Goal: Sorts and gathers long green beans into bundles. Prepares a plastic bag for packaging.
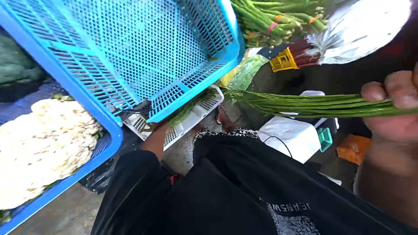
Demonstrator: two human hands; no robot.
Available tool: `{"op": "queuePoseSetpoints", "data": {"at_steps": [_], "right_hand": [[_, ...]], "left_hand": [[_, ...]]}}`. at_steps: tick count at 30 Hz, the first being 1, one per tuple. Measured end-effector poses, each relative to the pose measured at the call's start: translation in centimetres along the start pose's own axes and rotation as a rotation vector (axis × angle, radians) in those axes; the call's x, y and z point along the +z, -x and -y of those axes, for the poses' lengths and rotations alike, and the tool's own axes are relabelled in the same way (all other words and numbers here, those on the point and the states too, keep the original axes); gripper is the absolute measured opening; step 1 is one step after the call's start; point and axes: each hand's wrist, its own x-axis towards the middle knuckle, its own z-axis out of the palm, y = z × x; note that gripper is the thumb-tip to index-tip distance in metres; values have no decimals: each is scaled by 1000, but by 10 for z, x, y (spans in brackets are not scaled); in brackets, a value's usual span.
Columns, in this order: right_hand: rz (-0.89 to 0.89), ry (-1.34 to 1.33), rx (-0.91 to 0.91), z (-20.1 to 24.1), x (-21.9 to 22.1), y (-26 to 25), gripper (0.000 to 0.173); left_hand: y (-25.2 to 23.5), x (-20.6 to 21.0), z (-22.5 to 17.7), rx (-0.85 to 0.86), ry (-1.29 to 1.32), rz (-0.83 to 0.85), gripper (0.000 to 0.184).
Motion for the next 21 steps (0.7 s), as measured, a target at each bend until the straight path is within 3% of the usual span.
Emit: {"op": "queuePoseSetpoints", "data": {"at_steps": [2, 4, 9, 15, 21], "right_hand": [[-30, 60, -11, 0, 19, -5, 25], [-19, 104, -8, -1, 32, -11, 24], [87, 90, -2, 5, 33, -14, 26], [300, 107, 53, 18, 17, -6, 33], [434, 97, 34, 17, -12, 3, 34]], "left_hand": [[-44, 28, -2, -17, -59, 125, 67], [-48, 31, -8, -29, -63, 163, 64], [-21, 18, -16, -51, -58, 126, 64], [19, -26, -7, -25, 61, 199, 69], [46, 13, -13, -150, 100, 136, 67]]}}
